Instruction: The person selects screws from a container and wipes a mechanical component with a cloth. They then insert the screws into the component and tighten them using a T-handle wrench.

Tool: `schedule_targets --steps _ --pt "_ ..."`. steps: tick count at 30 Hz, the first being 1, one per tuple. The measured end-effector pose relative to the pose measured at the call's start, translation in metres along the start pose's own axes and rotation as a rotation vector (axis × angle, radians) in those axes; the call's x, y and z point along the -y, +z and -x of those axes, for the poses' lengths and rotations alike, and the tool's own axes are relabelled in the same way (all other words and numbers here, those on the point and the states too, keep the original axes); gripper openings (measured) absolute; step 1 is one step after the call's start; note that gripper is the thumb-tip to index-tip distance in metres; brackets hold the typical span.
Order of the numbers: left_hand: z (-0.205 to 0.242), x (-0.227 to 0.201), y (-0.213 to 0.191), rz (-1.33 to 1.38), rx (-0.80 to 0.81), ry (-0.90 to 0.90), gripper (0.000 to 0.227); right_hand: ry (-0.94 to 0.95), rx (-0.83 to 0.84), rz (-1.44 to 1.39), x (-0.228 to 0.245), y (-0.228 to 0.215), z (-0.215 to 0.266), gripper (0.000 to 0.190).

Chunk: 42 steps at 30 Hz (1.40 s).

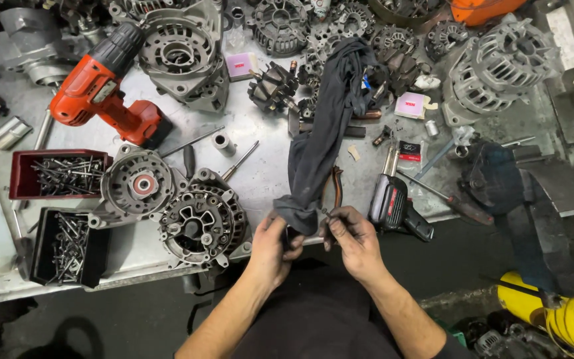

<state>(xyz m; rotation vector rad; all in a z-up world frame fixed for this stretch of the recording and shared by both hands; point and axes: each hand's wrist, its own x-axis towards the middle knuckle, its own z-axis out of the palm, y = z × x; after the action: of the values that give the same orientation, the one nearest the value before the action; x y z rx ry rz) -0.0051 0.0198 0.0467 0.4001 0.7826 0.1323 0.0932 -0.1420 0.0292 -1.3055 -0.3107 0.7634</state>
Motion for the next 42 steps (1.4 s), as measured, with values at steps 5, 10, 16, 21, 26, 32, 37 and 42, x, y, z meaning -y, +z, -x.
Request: schedule_targets --steps 5,10,16,21,26,32,37,42 --pt "-0.002 0.014 -0.01 -0.125 0.098 0.042 0.013 -0.052 -0.049 0.206 0.005 0.007 0.005 0.016" --pt "-0.013 0.031 -0.018 -0.36 0.145 0.191 0.016 -0.214 -0.127 0.606 0.032 0.023 0.011 0.013" --pt "-0.008 0.019 -0.003 -0.331 0.023 0.161 0.019 -0.374 -0.149 0.712 0.037 0.022 0.015 0.017" --pt "-0.01 0.024 -0.006 -0.249 0.079 0.105 0.02 -0.489 -0.214 0.821 0.032 0.024 0.018 0.013" --pt "-0.007 0.032 -0.002 -0.235 0.028 0.057 0.021 -0.386 -0.261 0.79 0.029 0.03 0.014 0.012" --pt "-0.008 0.039 -0.005 -0.131 0.019 -0.017 0.018 -0.393 -0.222 1.01 0.029 0.028 0.007 0.019" --pt "-0.002 0.016 0.01 -0.121 0.051 0.016 0.019 -0.054 -0.129 0.64 -0.006 0.018 0.006 0.034" --pt "-0.003 0.012 0.009 -0.17 0.088 0.08 0.022 0.292 -0.045 0.042 -0.001 0.026 0.004 0.032"
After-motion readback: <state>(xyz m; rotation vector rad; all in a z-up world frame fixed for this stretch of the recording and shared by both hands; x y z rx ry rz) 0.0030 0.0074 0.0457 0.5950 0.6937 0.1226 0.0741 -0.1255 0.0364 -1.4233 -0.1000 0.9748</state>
